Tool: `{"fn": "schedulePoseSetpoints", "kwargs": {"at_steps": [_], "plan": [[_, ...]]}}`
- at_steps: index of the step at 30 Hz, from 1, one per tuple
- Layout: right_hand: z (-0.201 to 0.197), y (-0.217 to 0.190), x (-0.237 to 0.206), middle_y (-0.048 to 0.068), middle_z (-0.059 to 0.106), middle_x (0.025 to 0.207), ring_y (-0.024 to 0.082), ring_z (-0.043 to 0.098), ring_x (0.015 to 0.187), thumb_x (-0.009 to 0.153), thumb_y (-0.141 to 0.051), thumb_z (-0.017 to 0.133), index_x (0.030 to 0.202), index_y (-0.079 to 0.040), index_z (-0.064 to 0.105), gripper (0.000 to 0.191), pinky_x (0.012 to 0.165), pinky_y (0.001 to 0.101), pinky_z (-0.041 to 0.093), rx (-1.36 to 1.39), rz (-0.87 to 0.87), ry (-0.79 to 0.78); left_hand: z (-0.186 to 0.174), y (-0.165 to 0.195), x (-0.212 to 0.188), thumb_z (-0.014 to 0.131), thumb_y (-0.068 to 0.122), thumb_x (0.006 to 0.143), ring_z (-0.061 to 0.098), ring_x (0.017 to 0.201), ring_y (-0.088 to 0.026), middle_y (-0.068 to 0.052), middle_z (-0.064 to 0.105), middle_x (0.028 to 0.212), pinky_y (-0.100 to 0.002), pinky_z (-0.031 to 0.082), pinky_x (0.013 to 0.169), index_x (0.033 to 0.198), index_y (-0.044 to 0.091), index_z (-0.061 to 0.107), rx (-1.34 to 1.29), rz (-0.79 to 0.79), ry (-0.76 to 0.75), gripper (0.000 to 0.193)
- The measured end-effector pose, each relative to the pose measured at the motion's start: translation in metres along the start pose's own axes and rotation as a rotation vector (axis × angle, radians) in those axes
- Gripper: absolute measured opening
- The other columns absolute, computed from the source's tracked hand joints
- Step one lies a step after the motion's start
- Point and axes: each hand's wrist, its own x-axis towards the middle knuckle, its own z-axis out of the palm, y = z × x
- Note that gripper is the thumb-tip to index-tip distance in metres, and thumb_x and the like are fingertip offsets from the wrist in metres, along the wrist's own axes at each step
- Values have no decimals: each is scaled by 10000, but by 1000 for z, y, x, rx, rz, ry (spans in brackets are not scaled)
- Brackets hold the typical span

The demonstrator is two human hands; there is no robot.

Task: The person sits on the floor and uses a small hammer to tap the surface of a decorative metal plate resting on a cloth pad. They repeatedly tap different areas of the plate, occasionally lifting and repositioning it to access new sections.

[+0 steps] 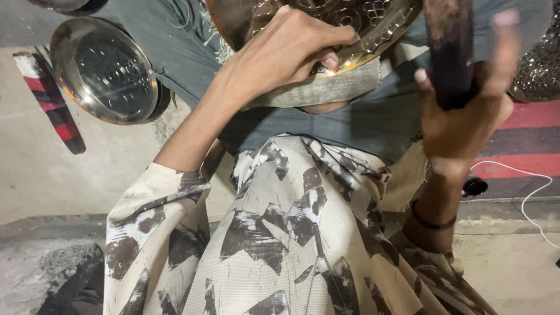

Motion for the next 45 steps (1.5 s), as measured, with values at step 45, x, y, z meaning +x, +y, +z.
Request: {"fn": "schedulePoseSetpoints", "kwargs": {"at_steps": [45], "plan": [[-31,-108,111,104,713,1094,200,631,570,943,-118,752,1577,-173,457,702,472,313,475,-697,-917,-434,50,50,-36,765,61,951,784,863,-270,-107,776,981,-351,601,733,1176,54,658,54,-625,720,249]]}}
